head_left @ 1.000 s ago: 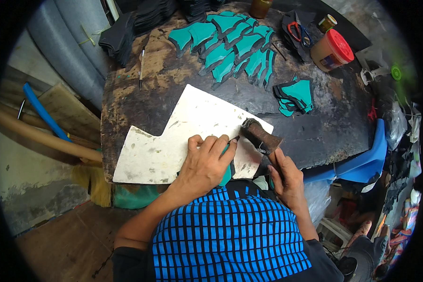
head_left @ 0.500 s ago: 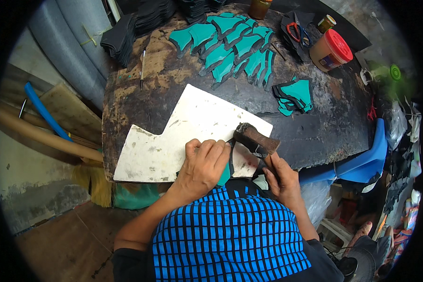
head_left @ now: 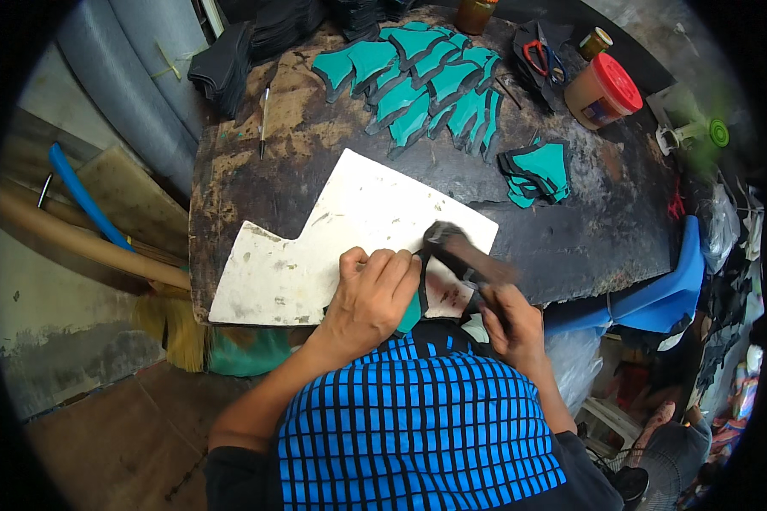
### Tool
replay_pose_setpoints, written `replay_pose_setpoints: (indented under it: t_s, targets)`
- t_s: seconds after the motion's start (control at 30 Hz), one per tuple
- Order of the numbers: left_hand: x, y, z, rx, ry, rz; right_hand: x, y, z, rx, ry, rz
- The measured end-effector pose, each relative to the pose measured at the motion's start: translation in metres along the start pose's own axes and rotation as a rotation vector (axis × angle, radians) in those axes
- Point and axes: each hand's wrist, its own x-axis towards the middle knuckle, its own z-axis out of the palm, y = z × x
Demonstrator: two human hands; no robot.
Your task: The person repeatedly hammers green and black material pieces on a white board using a hammer. They pick up pieces, position them, strike them, and place them back on the table. The process is repeated multiple times throughout the clip.
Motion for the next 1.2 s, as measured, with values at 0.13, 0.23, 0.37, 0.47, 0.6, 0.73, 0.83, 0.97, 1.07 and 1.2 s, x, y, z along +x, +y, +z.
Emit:
replay_pose_setpoints:
  t_s: [0.13,0.23,0.37,0.47,0.6,0.73,0.83,0.97,1.07,1.2]
  targets:
    - [-0.003,0.0,-0.004,-0.017,0.004,-0.084,0.001,0.0,0.001,-0.034,-0.057,0.026]
    - [-0.007,0.001,-0.008,-0.038,0.002,-0.159,0.001,0.0,0.0,-0.054,-0.052,0.02]
    - [-0.013,0.002,-0.009,0.004,0.003,-0.161,0.002,-0.001,0.0,-0.054,-0.051,0.031]
    - [-0.015,-0.001,-0.006,-0.033,0.004,-0.167,0.002,-0.002,-0.003,-0.008,-0.091,0.092]
    - [-0.016,-0.004,-0.004,-0.038,-0.002,-0.132,0.002,-0.003,-0.008,-0.061,-0.056,0.035]
    - [-0.017,-0.004,-0.003,-0.024,0.005,-0.108,0.004,-0.005,-0.01,-0.006,-0.116,0.071]
    - [-0.016,-0.004,-0.004,-0.005,0.002,-0.094,0.009,-0.002,-0.01,-0.055,-0.115,0.008]
    - [-0.016,-0.004,-0.004,-0.004,0.015,-0.093,0.01,-0.002,-0.01,-0.118,-0.036,-0.042]
    - [-0.016,-0.004,-0.005,-0.001,0.009,-0.095,0.008,-0.003,-0.008,-0.003,-0.109,-0.074]
    - [-0.015,-0.004,-0.006,0.011,0.008,-0.082,0.008,-0.004,-0.007,-0.148,-0.051,0.021]
